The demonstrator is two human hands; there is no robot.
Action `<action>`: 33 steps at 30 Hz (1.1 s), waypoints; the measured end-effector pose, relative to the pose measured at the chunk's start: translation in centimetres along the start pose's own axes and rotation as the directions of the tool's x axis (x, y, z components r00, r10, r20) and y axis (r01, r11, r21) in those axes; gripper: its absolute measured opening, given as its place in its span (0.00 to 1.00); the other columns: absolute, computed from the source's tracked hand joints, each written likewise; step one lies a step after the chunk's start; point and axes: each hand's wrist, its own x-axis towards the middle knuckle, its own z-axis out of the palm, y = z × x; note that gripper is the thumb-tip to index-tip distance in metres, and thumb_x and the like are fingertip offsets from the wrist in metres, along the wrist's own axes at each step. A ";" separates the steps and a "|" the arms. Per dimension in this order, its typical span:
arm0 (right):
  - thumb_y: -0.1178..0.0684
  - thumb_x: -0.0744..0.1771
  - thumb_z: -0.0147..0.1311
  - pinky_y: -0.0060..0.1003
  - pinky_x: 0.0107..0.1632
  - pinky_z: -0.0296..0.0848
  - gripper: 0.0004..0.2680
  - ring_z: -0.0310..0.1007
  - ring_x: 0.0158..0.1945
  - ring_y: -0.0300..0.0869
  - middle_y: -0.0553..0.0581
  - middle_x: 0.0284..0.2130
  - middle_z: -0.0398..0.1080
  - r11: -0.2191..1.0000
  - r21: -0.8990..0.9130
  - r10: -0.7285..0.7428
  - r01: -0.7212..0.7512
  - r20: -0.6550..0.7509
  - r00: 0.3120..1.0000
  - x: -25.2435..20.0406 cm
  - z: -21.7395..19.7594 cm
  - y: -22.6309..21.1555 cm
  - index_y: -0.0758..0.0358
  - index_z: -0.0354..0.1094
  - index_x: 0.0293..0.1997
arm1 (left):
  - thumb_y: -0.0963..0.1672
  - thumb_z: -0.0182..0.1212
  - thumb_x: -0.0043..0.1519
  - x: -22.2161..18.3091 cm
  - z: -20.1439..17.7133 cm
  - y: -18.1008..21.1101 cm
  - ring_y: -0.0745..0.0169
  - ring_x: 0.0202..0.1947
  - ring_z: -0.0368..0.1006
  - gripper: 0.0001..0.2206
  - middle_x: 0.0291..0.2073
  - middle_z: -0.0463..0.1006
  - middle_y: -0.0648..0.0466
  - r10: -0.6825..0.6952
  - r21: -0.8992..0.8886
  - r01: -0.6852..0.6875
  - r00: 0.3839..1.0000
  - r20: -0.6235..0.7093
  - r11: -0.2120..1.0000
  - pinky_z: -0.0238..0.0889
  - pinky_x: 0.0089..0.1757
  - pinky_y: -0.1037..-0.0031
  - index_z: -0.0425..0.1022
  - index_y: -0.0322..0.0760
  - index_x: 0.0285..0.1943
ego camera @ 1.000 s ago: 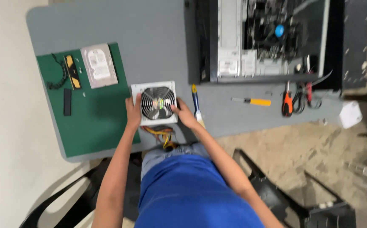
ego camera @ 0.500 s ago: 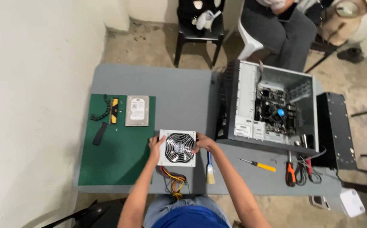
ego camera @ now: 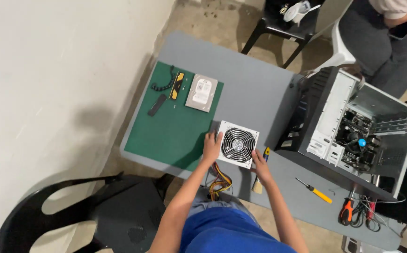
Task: The person is disassembling a power supply unit by removing screws from the fan grill and then opening the casing to inspect internal components on a repair bench.
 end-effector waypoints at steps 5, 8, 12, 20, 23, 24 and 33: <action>0.34 0.75 0.32 0.56 0.57 0.70 0.25 0.65 0.63 0.63 0.74 0.57 0.68 0.983 -0.150 -0.158 0.109 -0.375 0.913 5.9 3.3 9.7 0.69 0.65 0.64 | 0.60 0.35 0.73 -6.1 -2.1 1.6 0.29 0.66 0.60 0.35 0.63 0.64 0.29 -0.050 0.039 0.049 0.998 0.031 0.998 0.54 0.63 0.52 0.63 0.23 0.68; 0.36 0.76 0.29 0.58 0.58 0.67 0.25 0.69 0.57 0.65 0.75 0.47 0.73 0.926 -0.353 -0.303 0.134 -0.483 0.822 5.1 4.2 9.8 0.69 0.71 0.56 | 0.62 0.39 0.71 -5.0 -1.9 -0.3 0.29 0.66 0.60 0.37 0.62 0.64 0.30 -0.082 0.000 0.083 0.993 0.083 0.997 0.55 0.63 0.51 0.63 0.25 0.69; 0.44 0.76 0.33 0.63 0.53 0.66 0.22 0.68 0.53 0.73 0.82 0.41 0.72 0.874 -0.436 -0.439 0.217 -0.516 0.736 2.5 5.6 7.1 0.78 0.73 0.47 | 0.60 0.58 0.65 -1.2 -0.7 -5.4 0.26 0.61 0.66 0.35 0.56 0.69 0.30 -0.066 -0.088 0.082 0.981 0.180 0.993 0.62 0.60 0.49 0.69 0.24 0.63; 0.43 0.77 0.33 0.58 0.53 0.67 0.23 0.69 0.55 0.69 0.81 0.41 0.72 0.867 -0.425 -0.472 0.262 -0.526 0.708 2.5 6.3 7.8 0.77 0.73 0.48 | 0.61 0.59 0.61 -2.2 -3.1 -3.7 0.31 0.56 0.73 0.35 0.51 0.72 0.31 -0.068 -0.017 0.076 0.958 0.278 0.997 0.70 0.52 0.55 0.72 0.24 0.57; 0.42 0.77 0.35 0.54 0.51 0.67 0.22 0.68 0.48 0.57 0.76 0.36 0.72 0.888 -0.380 -0.444 0.260 -0.552 0.706 4.0 5.0 10.2 0.76 0.73 0.46 | 0.63 0.55 0.63 -3.7 -3.7 -3.8 0.31 0.60 0.68 0.39 0.55 0.66 0.31 -0.118 -0.014 0.131 0.932 0.343 0.991 0.67 0.55 0.56 0.68 0.21 0.60; 0.41 0.77 0.36 0.52 0.50 0.66 0.22 0.67 0.40 0.46 0.72 0.31 0.72 0.902 -0.347 -0.418 0.257 -0.554 0.720 4.7 4.4 11.1 0.74 0.74 0.45 | 0.62 0.57 0.64 -4.0 -4.3 -3.8 0.28 0.66 0.62 0.41 0.61 0.61 0.28 -0.133 -0.068 0.175 0.902 0.411 0.982 0.62 0.60 0.53 0.65 0.17 0.65; 0.52 0.75 0.34 0.61 0.69 0.52 0.18 0.56 0.67 0.72 0.88 0.61 0.58 0.799 -0.565 -0.527 0.204 -0.495 0.691 -3.2 10.1 -2.2 0.84 0.52 0.67 | 0.51 0.84 0.43 -2.6 -8.6 -1.8 0.39 0.60 0.71 0.46 0.56 0.73 0.28 -0.153 -0.231 0.269 0.894 0.421 0.935 0.66 0.58 0.62 0.66 0.16 0.65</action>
